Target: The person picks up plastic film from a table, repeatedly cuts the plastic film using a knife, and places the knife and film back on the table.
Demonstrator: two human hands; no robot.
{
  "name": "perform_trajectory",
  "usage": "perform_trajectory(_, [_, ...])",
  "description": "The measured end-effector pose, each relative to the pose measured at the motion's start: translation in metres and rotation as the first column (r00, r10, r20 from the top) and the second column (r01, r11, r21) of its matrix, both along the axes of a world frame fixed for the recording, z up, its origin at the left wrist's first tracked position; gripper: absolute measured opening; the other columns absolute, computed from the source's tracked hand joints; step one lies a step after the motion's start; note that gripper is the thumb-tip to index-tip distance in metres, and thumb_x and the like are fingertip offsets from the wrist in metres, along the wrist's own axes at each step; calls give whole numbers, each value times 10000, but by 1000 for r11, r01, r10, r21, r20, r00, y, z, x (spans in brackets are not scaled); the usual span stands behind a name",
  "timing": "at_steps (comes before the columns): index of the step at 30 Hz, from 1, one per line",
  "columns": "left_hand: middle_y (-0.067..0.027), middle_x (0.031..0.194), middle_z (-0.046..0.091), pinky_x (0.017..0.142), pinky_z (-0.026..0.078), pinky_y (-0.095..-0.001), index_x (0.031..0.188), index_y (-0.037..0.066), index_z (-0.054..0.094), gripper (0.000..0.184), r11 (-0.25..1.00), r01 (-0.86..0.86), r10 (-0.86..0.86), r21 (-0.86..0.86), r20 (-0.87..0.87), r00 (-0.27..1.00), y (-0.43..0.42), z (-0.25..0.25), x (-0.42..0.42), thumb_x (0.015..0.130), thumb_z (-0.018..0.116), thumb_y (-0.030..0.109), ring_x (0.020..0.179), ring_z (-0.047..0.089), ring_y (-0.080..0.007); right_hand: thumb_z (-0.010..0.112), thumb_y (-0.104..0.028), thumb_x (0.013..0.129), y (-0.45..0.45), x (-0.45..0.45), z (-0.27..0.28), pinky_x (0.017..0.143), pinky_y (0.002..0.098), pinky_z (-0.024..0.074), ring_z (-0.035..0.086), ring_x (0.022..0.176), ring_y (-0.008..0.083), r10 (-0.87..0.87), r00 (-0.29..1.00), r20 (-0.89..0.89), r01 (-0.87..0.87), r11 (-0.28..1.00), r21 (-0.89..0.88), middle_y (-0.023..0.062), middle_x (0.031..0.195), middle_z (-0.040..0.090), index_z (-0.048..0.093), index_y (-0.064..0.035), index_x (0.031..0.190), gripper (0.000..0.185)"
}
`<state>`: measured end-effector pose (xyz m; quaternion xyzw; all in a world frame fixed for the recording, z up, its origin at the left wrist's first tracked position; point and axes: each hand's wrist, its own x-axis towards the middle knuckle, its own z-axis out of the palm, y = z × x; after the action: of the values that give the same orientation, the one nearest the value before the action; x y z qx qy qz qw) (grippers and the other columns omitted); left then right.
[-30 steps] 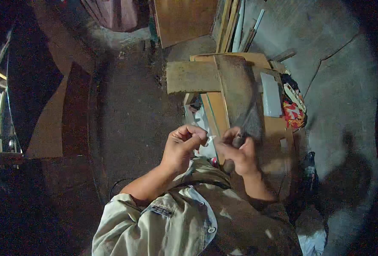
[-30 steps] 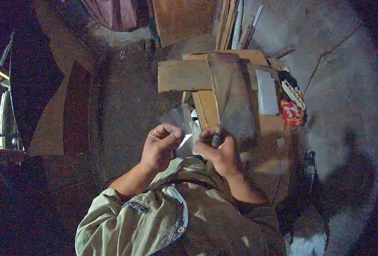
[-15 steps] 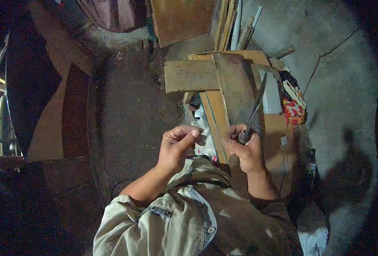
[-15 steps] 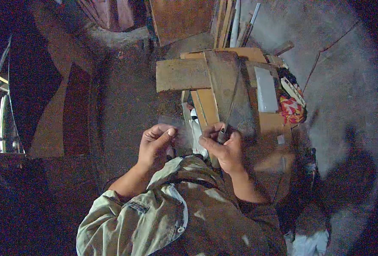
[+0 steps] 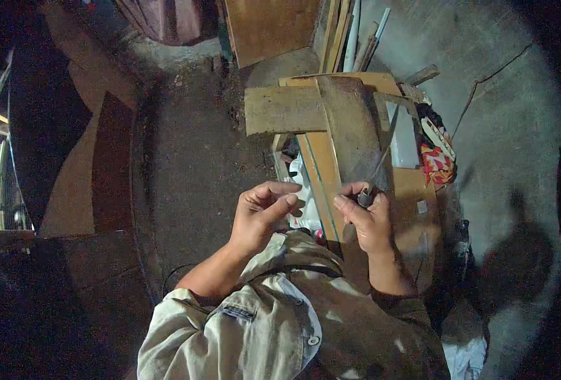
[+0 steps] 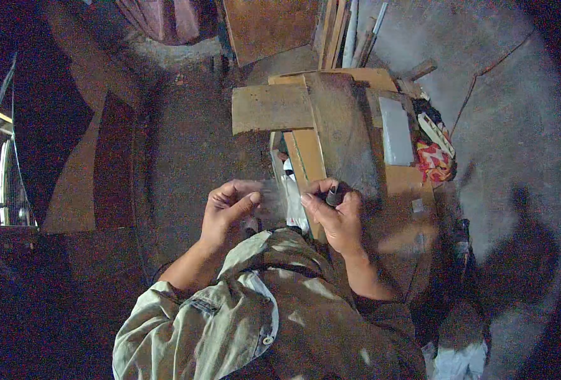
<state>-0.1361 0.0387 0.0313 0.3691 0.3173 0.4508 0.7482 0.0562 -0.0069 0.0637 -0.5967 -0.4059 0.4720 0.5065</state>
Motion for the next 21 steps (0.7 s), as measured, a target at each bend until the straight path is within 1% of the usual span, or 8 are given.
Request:
perform_trajectory(3, [-76, 823, 653, 666, 493, -264, 971, -21, 631, 176, 999, 1, 1, -45, 24, 1000, 0, 0, -1, 841, 622, 98, 714, 603, -121, 668, -106, 772, 0, 0, 0, 510, 202, 375, 478, 568, 46, 11, 1000, -25, -11, 1000, 19, -16, 670, 549, 577, -20, 824, 136])
perform_trajectory(5, [-81, 824, 653, 666, 495, -270, 968, -21, 632, 179, 1000, -2, 2, 3, -17, 1000, 1, -1, -2, 845, 619, 108, 725, 610, -130, 669, -108, 770, -1, 1, 0, 511, 201, 378, 483, 572, 44, 16, 998, -53, -15, 1000, 20, -16, 671, 552, 579, -18, 828, 140])
perform_trajectory(9, [-81, 820, 654, 662, 497, -276, 958, -21, 636, 178, 1000, 17, -18, -24, -27, 999, 2, 3, -2, 853, 611, 120, 719, 614, -140, 667, -127, 770, -1, 1, 1, 513, 202, 386, 499, 578, 48, 9, 999, 36, -9, 1000, -5, -11, 688, 573, 587, -27, 835, 144])
perform_trajectory(11, [-82, 817, 654, 663, 503, -287, 949, -24, 638, 176, 988, 112, -113, -106, -1, 994, 2, 0, -3, 861, 600, 124, 718, 620, -152, 666, -137, 771, 0, 1, 2, 516, 203, 387, 501, 580, 48, 7, 999, 52, -7, 1000, -3, -11, 693, 578, 591, -34, 831, 141])
perform_trajectory(17, [-88, 817, 656, 670, 510, -304, 949, -21, 638, 170, 981, 103, -95, -164, 53, 994, 3, 1, -4, 863, 592, 118, 731, 627, -164, 662, -154, 774, -1, 0, 2, 541, 214, 396, 512, 612, 53, 27, 998, 59, -25, 999, -37, -16, 704, 584, 602, -40, 816, 136])
perform_trajectory(18, [-88, 817, 656, 670, 510, -304, 949, -21, 638, 170, 981, 103, -95, -165, 53, 994, 2, 1, -2, 863, 592, 118, 731, 627, -164, 660, -152, 775, -1, -1, 1, 543, 215, 397, 513, 617, 56, 16, 998, 64, -16, 1000, -2, -17, 707, 583, 601, -37, 821, 137])
perform_trajectory(20, [-98, 814, 656, 665, 509, -304, 938, -22, 641, 165, 989, 92, -92, -118, 1, 996, 1, 4, 1, 858, 598, 116, 725, 627, -166, 659, -149, 775, 0, -1, -2, 544, 216, 398, 515, 622, 59, 5, 998, 68, -8, 999, 34, -17, 710, 582, 601, -33, 825, 139])
perform_trajectory(21, [-106, 805, 656, 665, 507, -297, 936, -26, 638, 166, 979, 147, -151, -140, -20, 988, 1, 6, 0, 846, 615, 112, 730, 627, -168, 659, -146, 775, 1, 0, -4, 544, 218, 397, 511, 623, 57, 8, 998, 59, -10, 1000, 30, -18, 709, 579, 600, -33, 826, 137])
